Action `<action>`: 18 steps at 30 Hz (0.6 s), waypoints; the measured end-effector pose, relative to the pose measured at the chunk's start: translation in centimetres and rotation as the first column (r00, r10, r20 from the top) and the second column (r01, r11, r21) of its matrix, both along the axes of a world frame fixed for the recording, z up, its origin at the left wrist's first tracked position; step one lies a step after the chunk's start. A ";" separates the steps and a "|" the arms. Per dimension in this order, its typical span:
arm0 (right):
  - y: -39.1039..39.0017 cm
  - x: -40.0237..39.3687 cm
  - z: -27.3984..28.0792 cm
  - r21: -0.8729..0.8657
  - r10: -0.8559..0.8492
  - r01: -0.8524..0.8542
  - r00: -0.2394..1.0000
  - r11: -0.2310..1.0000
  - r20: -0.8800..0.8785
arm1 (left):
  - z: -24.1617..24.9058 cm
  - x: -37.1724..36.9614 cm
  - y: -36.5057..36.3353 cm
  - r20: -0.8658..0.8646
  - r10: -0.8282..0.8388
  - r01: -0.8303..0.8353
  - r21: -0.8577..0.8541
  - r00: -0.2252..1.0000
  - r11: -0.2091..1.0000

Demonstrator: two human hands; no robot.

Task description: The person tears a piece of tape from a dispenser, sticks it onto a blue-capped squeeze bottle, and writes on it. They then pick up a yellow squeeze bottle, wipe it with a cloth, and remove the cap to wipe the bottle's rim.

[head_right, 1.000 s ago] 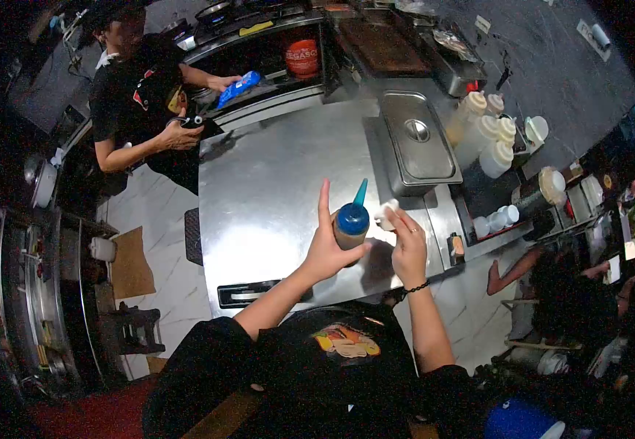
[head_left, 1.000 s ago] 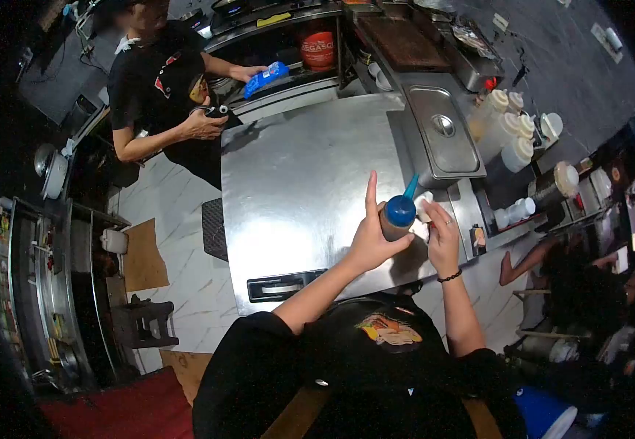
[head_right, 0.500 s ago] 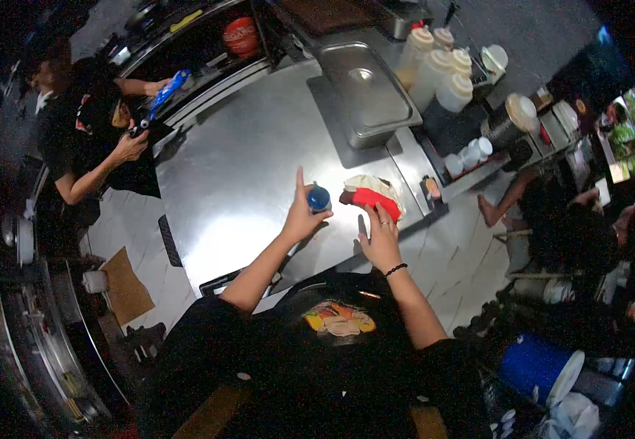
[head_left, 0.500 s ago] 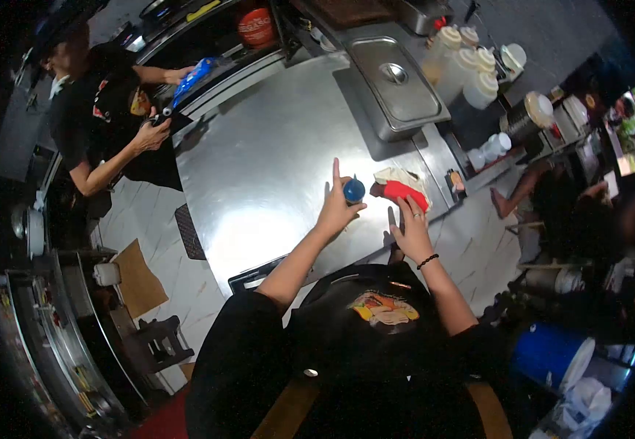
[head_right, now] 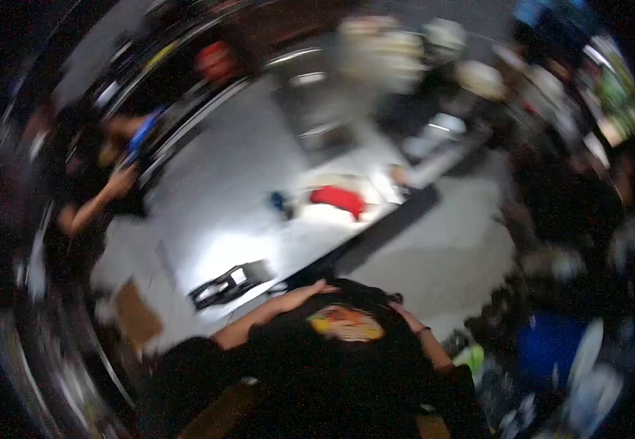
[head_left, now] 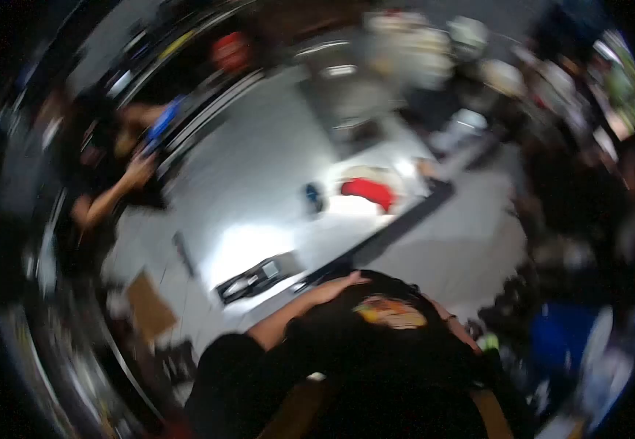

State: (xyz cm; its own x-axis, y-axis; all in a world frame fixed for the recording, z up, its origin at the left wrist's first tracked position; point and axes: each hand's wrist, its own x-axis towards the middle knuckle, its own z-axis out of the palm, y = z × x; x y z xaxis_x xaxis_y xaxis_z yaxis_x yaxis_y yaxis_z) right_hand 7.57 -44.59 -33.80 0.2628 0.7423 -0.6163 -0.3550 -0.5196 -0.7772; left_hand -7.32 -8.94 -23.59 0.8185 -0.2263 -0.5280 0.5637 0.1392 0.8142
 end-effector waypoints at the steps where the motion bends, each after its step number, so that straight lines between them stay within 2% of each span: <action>1: -4.4 -1.3 -7.8 0.124 -0.067 0.077 0.994 0.989 -0.084 | -2.0 0.9 -0.3 0.051 -0.099 0.102 -0.059 0.994 0.993; 2: -5.0 -2.1 -4.5 0.001 -0.060 0.060 0.993 0.998 0.100 | 0.0 2.1 -1.4 -0.052 -0.118 0.115 -0.057 0.992 0.992; 3: -5.3 -2.7 -0.3 -0.139 -0.022 0.061 0.965 0.988 0.260 | -0.6 3.3 -2.2 -0.077 -0.165 0.164 -0.012 0.983 0.986; 5: -9.9 -3.8 -8.7 -0.442 -0.070 0.174 0.968 0.880 0.242 | -2.9 6.0 -4.6 -0.117 -0.278 0.292 0.137 0.954 0.947; 6: -10.1 -3.1 0.8 -0.572 -0.175 0.310 0.944 0.759 0.280 | -4.3 7.4 -5.9 -0.131 -0.334 0.356 0.218 0.933 0.909; 7: -12.7 -3.2 -1.5 -0.598 -0.066 0.337 0.902 0.728 0.428 | -5.5 8.6 -7.2 -0.145 -0.394 0.420 0.289 0.908 0.861; 8: -15.1 -2.6 2.1 -0.663 0.007 0.351 0.881 0.661 0.473 | -6.8 9.2 -8.8 -0.160 -0.451 0.477 0.352 0.878 0.805; 10: -18.3 -1.3 4.1 -0.555 -0.174 0.610 0.746 0.566 0.643 | -9.0 10.6 -11.4 -0.197 -0.547 0.570 0.455 0.814 0.684; 12: -22.6 0.3 3.1 -0.297 -0.266 0.863 0.424 0.409 0.866 | -11.0 11.3 -13.4 -0.237 -0.607 0.626 0.521 0.759 0.580; 14: -26.0 2.5 10.5 -0.285 -0.323 0.901 0.389 0.326 0.863 | -12.7 12.1 -15.2 -0.267 -0.645 0.660 0.561 0.716 0.501; 17: -32.0 4.1 12.5 -0.056 -0.353 0.952 0.165 0.300 0.921 | -14.7 13.4 -16.6 -0.312 -0.648 0.678 0.585 0.695 0.445; 18: -33.3 4.4 13.1 -0.038 -0.361 0.951 0.153 0.306 0.920 | -15.6 13.9 -16.7 -0.320 -0.645 0.678 0.593 0.694 0.435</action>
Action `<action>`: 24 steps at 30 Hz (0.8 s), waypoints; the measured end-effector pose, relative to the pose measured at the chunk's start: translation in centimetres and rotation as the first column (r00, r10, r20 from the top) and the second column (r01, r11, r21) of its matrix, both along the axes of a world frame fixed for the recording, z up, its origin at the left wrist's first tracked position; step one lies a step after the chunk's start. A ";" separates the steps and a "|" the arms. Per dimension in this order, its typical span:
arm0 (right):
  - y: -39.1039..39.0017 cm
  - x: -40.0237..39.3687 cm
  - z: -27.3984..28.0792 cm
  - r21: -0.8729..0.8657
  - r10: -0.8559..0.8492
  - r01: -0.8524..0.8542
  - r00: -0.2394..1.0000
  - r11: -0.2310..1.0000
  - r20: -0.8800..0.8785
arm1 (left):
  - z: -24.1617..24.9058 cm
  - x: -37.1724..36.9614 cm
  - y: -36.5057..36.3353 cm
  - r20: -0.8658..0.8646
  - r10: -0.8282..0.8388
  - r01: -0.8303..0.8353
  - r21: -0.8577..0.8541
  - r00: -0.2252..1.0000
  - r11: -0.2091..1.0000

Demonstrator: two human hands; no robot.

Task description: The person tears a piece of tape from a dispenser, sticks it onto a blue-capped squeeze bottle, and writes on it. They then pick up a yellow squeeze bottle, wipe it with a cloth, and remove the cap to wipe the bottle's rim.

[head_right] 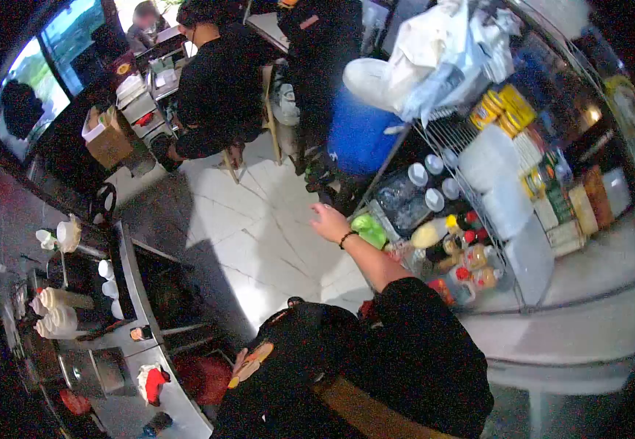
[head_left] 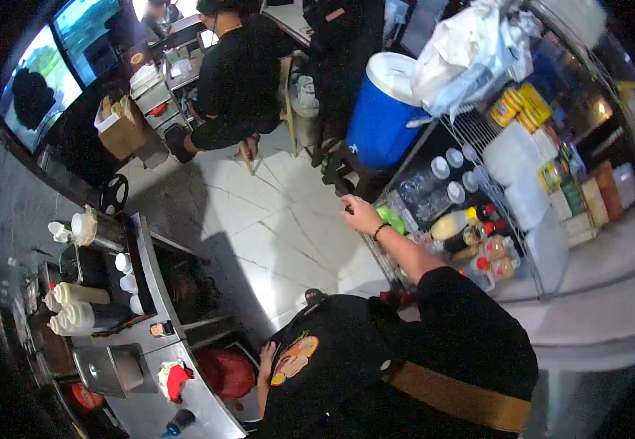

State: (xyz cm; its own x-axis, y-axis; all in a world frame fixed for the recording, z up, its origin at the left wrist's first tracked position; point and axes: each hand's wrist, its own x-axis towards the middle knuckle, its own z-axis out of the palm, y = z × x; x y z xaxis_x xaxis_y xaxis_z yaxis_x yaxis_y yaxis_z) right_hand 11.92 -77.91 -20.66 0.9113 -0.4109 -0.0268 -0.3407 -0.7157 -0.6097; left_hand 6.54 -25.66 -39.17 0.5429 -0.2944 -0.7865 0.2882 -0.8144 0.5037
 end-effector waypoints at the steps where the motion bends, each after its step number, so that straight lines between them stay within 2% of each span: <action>1: -1.0 0.2 0.5 0.009 0.008 -0.008 1.000 1.000 0.015 | -1.1 0.7 0.0 0.025 -0.020 0.020 0.001 0.999 1.000; 3: -2.2 1.0 0.3 0.034 0.032 -0.033 0.999 0.999 0.028 | -3.4 2.4 0.1 0.169 -0.107 0.111 -0.012 0.980 0.994; 4: -2.4 1.1 -0.3 0.047 0.045 -0.046 0.999 0.998 0.024 | -3.3 3.2 -0.1 0.312 -0.149 0.157 0.000 0.938 0.988; 5: -2.4 1.1 -1.0 0.065 0.053 -0.054 0.998 0.996 0.018 | -5.2 4.0 -0.3 0.366 -0.017 0.018 0.001 0.930 1.000; 6: -1.9 1.0 -1.6 0.031 0.086 -0.086 0.996 0.996 0.000 | -5.1 4.6 -0.9 0.301 0.081 -0.092 0.024 0.950 0.995; 8: -0.2 1.6 -2.5 0.091 0.176 -0.167 0.979 0.982 -0.103 | -2.5 6.8 -4.4 0.125 0.272 -0.283 0.081 0.954 0.956; 9: 0.5 2.1 -3.0 0.102 0.248 -0.239 0.965 0.966 -0.082 | 1.8 8.1 -7.1 0.011 0.364 -0.363 0.118 0.931 0.924; 11: 1.9 3.1 -4.0 0.128 0.383 -0.372 0.921 0.919 -0.070 | 0.6 9.6 -8.2 0.133 0.248 -0.268 0.161 0.959 0.950; 13: 3.1 4.7 -4.4 0.177 0.462 -0.441 0.882 0.880 -0.096 | 1.8 12.5 -11.1 0.054 0.222 -0.226 0.084 0.974 0.971; 14: 3.5 5.6 -4.1 0.207 0.477 -0.449 0.871 0.869 -0.117 | 2.3 14.2 -12.8 0.112 0.092 -0.117 0.242 0.989 0.963; 17: 2.9 8.6 -3.1 0.248 0.502 -0.458 0.850 0.854 -0.158 | 4.5 21.1 -18.6 0.159 -0.083 0.036 0.281 0.984 0.959; 18: 2.2 9.7 -2.7 0.292 0.491 -0.438 0.859 0.850 -0.142 | 3.5 23.3 -20.1 0.271 -0.112 0.022 0.314 0.956 0.949; 21: -1.0 12.6 -2.9 0.289 0.386 -0.300 0.866 0.909 -0.317 | 3.1 31.3 -24.7 0.206 -0.272 0.206 0.294 0.940 0.933; 22: -2.3 13.4 -2.7 0.247 0.312 -0.245 0.907 0.937 -0.284 | 4.9 33.4 -26.5 0.170 -0.318 0.257 0.306 0.933 0.916; 24: -5.4 15.3 -1.9 0.210 0.132 -0.100 0.981 0.973 -0.142 | 3.1 37.4 -28.8 0.182 -0.456 0.409 0.247 0.871 0.879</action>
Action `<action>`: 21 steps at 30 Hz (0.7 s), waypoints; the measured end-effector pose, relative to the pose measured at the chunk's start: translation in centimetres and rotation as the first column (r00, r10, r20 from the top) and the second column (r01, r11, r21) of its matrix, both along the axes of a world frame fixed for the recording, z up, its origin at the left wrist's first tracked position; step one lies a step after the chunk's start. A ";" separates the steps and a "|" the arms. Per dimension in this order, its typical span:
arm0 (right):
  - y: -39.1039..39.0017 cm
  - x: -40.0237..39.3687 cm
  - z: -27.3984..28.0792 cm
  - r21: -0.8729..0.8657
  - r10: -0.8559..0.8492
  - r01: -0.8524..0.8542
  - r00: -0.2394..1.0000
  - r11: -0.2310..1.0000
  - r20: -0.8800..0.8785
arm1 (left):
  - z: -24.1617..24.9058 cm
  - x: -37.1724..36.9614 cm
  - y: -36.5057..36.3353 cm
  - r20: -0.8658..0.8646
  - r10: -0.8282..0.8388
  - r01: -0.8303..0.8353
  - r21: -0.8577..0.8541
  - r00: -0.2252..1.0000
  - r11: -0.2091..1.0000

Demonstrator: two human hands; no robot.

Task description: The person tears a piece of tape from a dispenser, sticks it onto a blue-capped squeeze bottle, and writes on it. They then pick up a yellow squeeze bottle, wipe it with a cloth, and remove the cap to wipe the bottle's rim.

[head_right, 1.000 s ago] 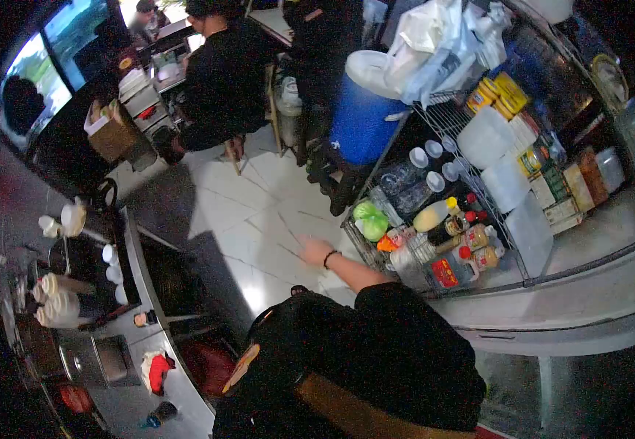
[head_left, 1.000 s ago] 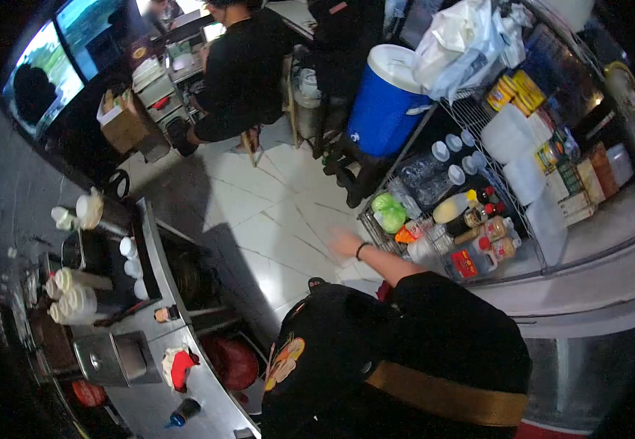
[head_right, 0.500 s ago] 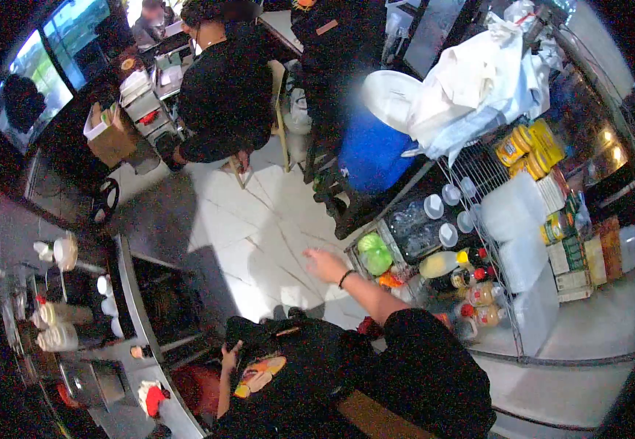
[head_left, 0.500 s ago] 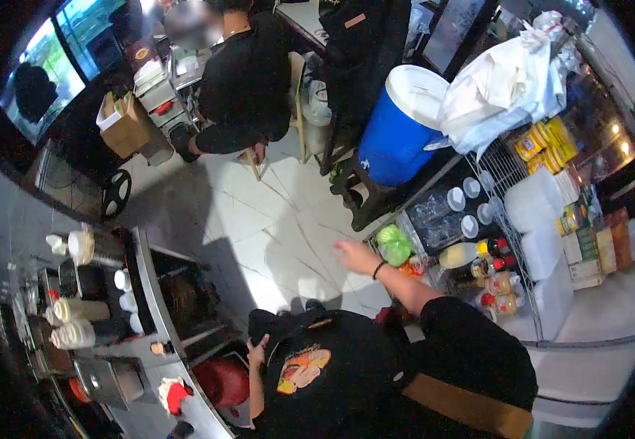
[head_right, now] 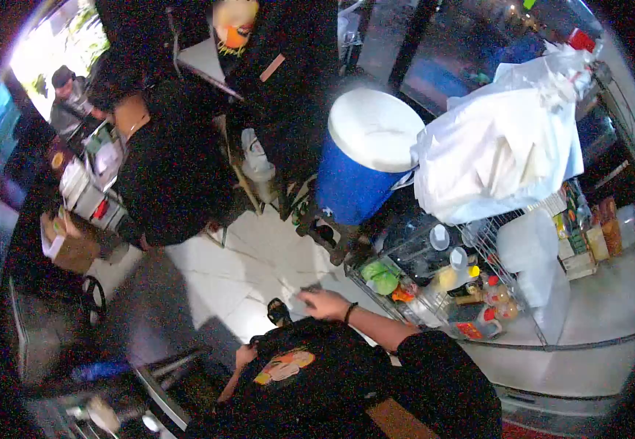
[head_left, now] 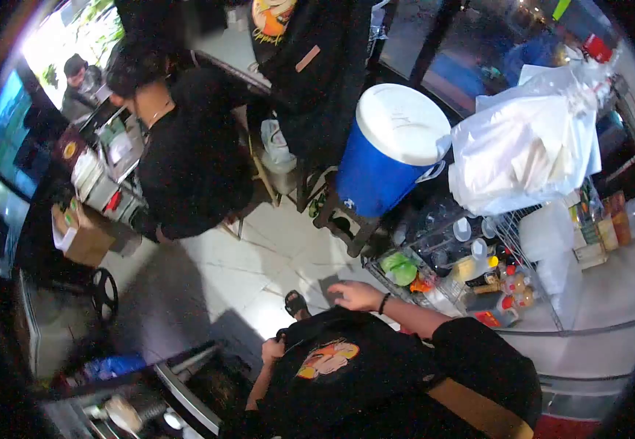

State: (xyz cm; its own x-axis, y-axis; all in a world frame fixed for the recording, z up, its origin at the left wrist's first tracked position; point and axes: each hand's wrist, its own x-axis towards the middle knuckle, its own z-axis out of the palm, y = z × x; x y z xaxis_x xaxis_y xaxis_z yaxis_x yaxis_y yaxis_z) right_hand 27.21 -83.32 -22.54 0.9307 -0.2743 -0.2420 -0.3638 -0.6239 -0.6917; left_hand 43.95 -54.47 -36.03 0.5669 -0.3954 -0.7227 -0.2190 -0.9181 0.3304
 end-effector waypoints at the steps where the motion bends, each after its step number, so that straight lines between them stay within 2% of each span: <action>1: -1.4 0.6 0.8 0.002 -0.097 0.097 0.993 0.995 0.073 | -2.2 1.6 -0.6 -0.009 -0.086 0.085 -0.023 0.996 0.996; 2: -3.3 1.3 2.3 -0.055 -0.170 0.180 0.973 0.982 0.156 | -6.6 3.7 -0.6 0.000 -0.321 0.316 -0.173 0.947 0.933; 3: -5.2 1.6 3.9 -0.103 -0.237 0.266 0.943 0.958 0.233 | -11.0 5.0 -1.2 -0.005 -0.363 0.354 -0.215 0.932 0.910; 4: -6.7 1.8 4.8 -0.148 -0.351 0.401 0.893 0.904 0.282 | -8.4 6.4 -2.9 0.016 -0.430 0.423 -0.208 0.903 0.882; 5: -8.6 2.3 5.6 -0.191 -0.444 0.525 0.827 0.829 0.345 | -3.8 8.1 -6.5 0.049 -0.488 0.487 -0.205 0.871 0.849; 6: -10.4 2.8 7.2 -0.214 -0.511 0.623 0.757 0.752 0.409 | -1.3 9.0 -9.0 0.119 -0.482 0.496 -0.208 0.868 0.843; 7: -12.2 3.2 8.8 -0.229 -0.565 0.714 0.675 0.662 0.474 | 0.5 10.0 -11.4 0.191 -0.473 0.506 -0.210 0.860 0.836; 9: -17.1 3.7 10.4 -0.241 -0.599 0.814 0.559 0.529 0.573 | 2.4 12.2 -16.4 0.311 -0.432 0.527 -0.375 0.847 0.763; 10: -19.2 4.2 11.3 -0.219 -0.633 0.857 0.496 0.466 0.594 | 3.2 13.2 -19.3 0.267 -0.420 0.497 -0.409 0.867 0.766; 12: -24.1 5.0 12.4 -0.210 -0.652 0.910 0.404 0.357 0.642 | 6.9 14.8 -25.9 0.190 -0.439 0.476 -0.436 0.878 0.764; 14: -28.9 5.6 12.5 -0.224 -0.632 0.938 0.345 0.266 0.694 | 10.3 15.5 -31.7 0.226 -0.414 0.465 -0.566 0.882 0.681; 17: -34.9 6.6 11.6 -0.256 -0.682 0.946 0.323 0.201 0.656 | 16.3 15.1 -40.5 0.233 -0.370 0.420 -0.692 0.900 0.587; 19: -36.6 7.0 11.1 -0.209 -0.727 0.958 0.285 0.195 0.625 | 20.3 14.2 -45.7 0.256 -0.343 0.408 -0.755 0.904 0.513; 21: -37.1 8.2 12.6 -0.148 -0.808 0.976 0.218 0.163 0.548 | 22.9 13.6 -50.6 0.358 -0.349 0.463 -0.838 0.866 0.288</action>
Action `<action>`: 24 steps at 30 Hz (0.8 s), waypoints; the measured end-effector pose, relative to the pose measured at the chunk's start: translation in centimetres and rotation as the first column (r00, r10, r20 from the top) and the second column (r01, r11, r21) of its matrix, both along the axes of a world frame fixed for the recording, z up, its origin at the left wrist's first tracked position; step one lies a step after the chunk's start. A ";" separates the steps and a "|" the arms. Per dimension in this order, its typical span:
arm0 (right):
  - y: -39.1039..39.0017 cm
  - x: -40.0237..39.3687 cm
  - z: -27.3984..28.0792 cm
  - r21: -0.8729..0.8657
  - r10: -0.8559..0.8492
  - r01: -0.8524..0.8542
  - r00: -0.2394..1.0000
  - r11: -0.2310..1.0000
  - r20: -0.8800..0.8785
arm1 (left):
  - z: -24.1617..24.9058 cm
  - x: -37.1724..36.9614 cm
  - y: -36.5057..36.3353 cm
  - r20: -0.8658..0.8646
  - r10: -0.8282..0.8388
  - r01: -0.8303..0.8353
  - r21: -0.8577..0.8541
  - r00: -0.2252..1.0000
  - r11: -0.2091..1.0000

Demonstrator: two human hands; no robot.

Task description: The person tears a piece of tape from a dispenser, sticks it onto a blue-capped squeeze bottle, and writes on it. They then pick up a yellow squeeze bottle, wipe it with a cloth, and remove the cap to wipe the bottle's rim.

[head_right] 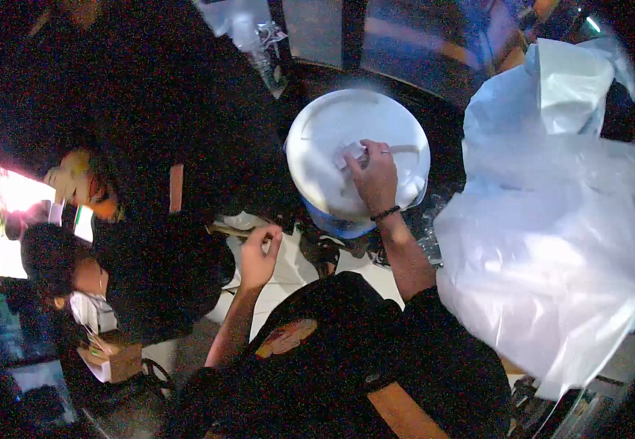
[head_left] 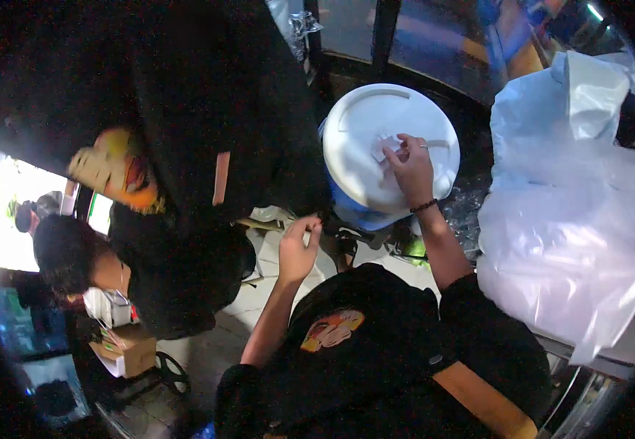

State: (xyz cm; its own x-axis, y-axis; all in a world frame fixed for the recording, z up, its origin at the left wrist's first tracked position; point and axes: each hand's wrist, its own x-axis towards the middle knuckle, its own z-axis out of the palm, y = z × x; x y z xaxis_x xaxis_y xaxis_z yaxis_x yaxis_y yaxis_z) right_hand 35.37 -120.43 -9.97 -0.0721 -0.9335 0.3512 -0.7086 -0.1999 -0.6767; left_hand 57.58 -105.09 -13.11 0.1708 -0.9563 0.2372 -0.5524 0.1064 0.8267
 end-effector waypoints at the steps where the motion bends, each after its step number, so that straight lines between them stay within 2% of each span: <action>1: -0.3 0.1 0.0 0.006 -0.002 0.002 1.000 1.000 -0.010 | 2.0 -0.5 -2.4 0.000 -0.037 0.037 -0.002 0.999 0.999; 6: -0.6 0.0 0.9 0.131 0.026 -0.033 0.998 0.991 0.054 | 6.0 -3.3 -12.0 0.041 -0.154 0.155 -0.029 0.987 0.987; 10: -1.5 -0.3 0.2 0.120 0.018 -0.039 0.985 0.992 0.169 | 5.7 -5.3 -16.6 0.062 -0.233 0.235 -0.017 0.970 0.972; 13: -1.8 -0.9 0.7 0.260 -0.013 -0.042 0.978 0.965 0.206 | 4.8 -5.9 -18.7 0.124 -0.300 0.299 0.027 0.946 0.954; 15: -1.8 -1.5 -0.3 0.217 0.017 -0.067 0.974 0.974 0.225 | 4.3 -6.6 -20.0 0.134 -0.314 0.310 0.044 0.940 0.950; 18: -2.1 -1.7 -0.9 0.168 0.034 -0.081 0.963 0.982 0.266 | 4.5 -7.4 -21.7 0.046 -0.329 0.324 0.091 0.943 0.942; 21: -2.0 -1.5 -0.3 0.159 0.025 -0.079 0.948 0.984 0.317 | 5.4 -7.6 -22.9 0.095 -0.447 0.427 0.177 0.889 0.887; 24: -1.9 -1.4 0.1 0.142 0.035 -0.083 0.949 0.986 0.313 | 4.8 -7.7 -23.4 0.094 -0.420 0.394 0.214 0.903 0.894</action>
State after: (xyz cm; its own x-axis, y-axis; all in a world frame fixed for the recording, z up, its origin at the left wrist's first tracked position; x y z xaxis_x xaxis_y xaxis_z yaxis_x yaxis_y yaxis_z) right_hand 33.94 -122.35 -9.88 -0.0975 -0.9799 0.1743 -0.4500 -0.1128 -0.8859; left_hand 49.84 -128.49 -8.34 -0.2635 -0.9638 0.0419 -0.6006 0.1979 0.7747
